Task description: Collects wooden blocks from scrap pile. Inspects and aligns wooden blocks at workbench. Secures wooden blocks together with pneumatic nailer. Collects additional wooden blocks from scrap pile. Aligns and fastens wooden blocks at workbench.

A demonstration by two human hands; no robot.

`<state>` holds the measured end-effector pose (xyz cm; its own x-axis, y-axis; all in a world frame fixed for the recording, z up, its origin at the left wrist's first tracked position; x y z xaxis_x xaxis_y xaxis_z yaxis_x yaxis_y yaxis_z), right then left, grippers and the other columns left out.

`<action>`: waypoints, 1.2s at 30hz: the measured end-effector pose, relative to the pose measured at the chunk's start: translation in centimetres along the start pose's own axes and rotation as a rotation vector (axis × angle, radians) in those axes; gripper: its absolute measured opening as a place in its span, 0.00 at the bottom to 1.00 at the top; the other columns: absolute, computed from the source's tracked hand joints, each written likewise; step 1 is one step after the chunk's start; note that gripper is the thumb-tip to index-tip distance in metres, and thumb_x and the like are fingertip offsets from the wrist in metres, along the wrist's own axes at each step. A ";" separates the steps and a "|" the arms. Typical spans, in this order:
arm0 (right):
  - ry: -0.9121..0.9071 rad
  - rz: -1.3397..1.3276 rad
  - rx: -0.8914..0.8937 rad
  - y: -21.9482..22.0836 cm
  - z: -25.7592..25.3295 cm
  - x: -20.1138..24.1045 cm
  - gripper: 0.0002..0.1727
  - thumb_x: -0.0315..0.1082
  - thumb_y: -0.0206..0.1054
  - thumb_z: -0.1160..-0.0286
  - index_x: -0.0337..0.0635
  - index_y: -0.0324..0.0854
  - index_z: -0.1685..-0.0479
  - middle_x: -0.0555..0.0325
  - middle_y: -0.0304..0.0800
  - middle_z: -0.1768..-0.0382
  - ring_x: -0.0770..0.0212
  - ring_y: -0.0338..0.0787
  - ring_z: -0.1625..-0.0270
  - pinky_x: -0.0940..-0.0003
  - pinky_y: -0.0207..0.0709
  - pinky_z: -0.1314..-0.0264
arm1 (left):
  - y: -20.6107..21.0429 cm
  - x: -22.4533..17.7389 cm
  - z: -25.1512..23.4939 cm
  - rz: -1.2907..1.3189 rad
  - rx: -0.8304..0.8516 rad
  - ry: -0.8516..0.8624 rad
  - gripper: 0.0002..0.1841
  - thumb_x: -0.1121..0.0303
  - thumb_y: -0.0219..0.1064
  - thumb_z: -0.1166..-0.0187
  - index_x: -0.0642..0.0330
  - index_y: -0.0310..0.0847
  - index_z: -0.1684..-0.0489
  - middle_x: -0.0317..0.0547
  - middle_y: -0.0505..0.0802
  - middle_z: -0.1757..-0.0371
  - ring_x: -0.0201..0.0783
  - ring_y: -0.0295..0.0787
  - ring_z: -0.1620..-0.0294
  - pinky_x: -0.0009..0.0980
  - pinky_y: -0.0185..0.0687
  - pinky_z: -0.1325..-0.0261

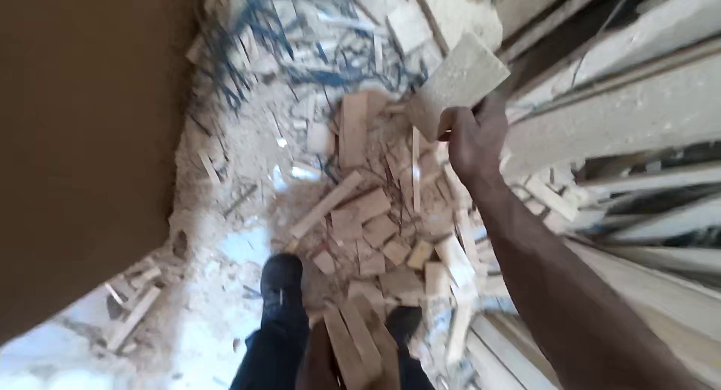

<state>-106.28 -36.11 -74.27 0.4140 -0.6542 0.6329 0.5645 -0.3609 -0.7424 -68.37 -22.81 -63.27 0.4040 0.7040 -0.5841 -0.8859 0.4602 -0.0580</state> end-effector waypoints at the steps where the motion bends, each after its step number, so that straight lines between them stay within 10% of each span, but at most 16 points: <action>1: -0.135 0.046 0.087 -1.9 4.6 0.7 0.17 0.43 0.62 0.24 0.39 0.78 0.47 0.54 0.90 0.60 0.61 0.94 0.59 0.53 0.91 0.57 | -0.3 0.8 -0.1 0.076 -0.003 0.037 0.53 0.57 0.89 0.49 0.80 0.61 0.25 0.53 0.90 0.41 0.31 0.91 0.42 0.30 0.90 0.38; 6: -0.090 -0.108 0.523 -7.7 27.8 1.0 0.26 0.59 0.55 0.14 0.44 0.80 0.43 0.61 0.90 0.51 0.72 0.90 0.60 0.69 0.89 0.63 | 0.5 2.9 1.3 0.277 0.102 0.066 0.48 0.55 0.92 0.51 0.59 0.71 0.26 0.41 0.94 0.44 0.36 0.94 0.45 0.37 0.95 0.43; 10: 0.087 -0.566 0.612 -8.4 36.5 1.1 0.26 0.55 0.67 0.18 0.46 0.72 0.36 0.50 0.80 0.24 0.62 0.88 0.30 0.63 0.88 0.35 | 2.2 3.1 2.5 0.181 0.343 0.137 0.46 0.54 0.89 0.45 0.48 0.70 0.20 0.31 0.92 0.37 0.30 0.90 0.37 0.31 0.90 0.33; 15: 0.122 -0.645 0.600 -9.0 39.9 -0.2 0.26 0.51 0.83 0.35 0.45 0.76 0.54 0.43 0.73 0.20 0.54 0.72 0.14 0.53 0.74 0.16 | 3.8 1.3 4.1 0.088 0.575 0.189 0.35 0.57 0.86 0.40 0.41 0.79 0.28 0.16 0.91 0.37 0.17 0.85 0.34 0.21 0.83 0.30; 18: 0.197 -0.685 0.538 -9.9 41.0 -1.1 0.35 0.47 0.89 0.46 0.50 0.70 0.44 0.51 0.76 0.25 0.59 0.79 0.21 0.59 0.82 0.24 | 4.4 1.9 4.5 0.058 0.638 0.086 0.32 0.60 0.88 0.43 0.40 0.80 0.35 0.13 0.92 0.42 0.16 0.87 0.36 0.22 0.86 0.31; 23: 0.211 -0.548 0.473 -11.0 42.3 -2.5 0.62 0.49 0.92 0.54 0.54 0.55 0.11 0.54 0.77 0.23 0.63 0.82 0.23 0.59 0.82 0.21 | 6.1 3.5 5.2 0.097 0.774 0.207 0.44 0.55 0.85 0.40 0.43 0.68 0.17 0.23 0.87 0.29 0.22 0.83 0.29 0.25 0.82 0.26; 26: 0.194 -0.516 0.473 -11.1 42.8 -2.5 0.60 0.49 0.91 0.52 0.46 0.59 0.13 0.51 0.77 0.23 0.63 0.81 0.23 0.61 0.82 0.21 | 6.3 2.2 5.9 0.080 0.689 0.100 0.33 0.61 0.87 0.42 0.41 0.80 0.33 0.11 0.91 0.40 0.14 0.85 0.35 0.19 0.83 0.29; 30: 0.184 -0.526 0.495 -11.1 43.0 -2.7 0.58 0.47 0.90 0.52 0.49 0.59 0.15 0.53 0.77 0.25 0.63 0.82 0.25 0.60 0.84 0.24 | 6.4 5.2 5.6 0.121 0.792 0.171 0.48 0.53 0.86 0.42 0.44 0.64 0.15 0.31 0.87 0.28 0.29 0.85 0.29 0.30 0.86 0.27; 36: 0.186 -0.555 0.517 -10.9 42.7 -3.1 0.57 0.46 0.91 0.53 0.33 0.62 0.19 0.44 0.80 0.28 0.59 0.84 0.26 0.58 0.83 0.23 | 6.3 5.1 5.8 0.024 0.731 0.221 0.48 0.50 0.86 0.41 0.41 0.64 0.14 0.27 0.86 0.28 0.27 0.84 0.29 0.29 0.84 0.26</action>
<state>-83.21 -1.75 -58.79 -0.1272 -0.5857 0.8005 0.9339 -0.3426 -0.1023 -70.59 -13.21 -61.92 0.2631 0.6290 -0.7316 -0.4863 0.7414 0.4625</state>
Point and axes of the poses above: each hand's wrist, its own z-axis away from the middle knuckle, its own y-axis out of the palm, x = y × z, the point moved 7 cm from there along -z, towards the middle knuckle
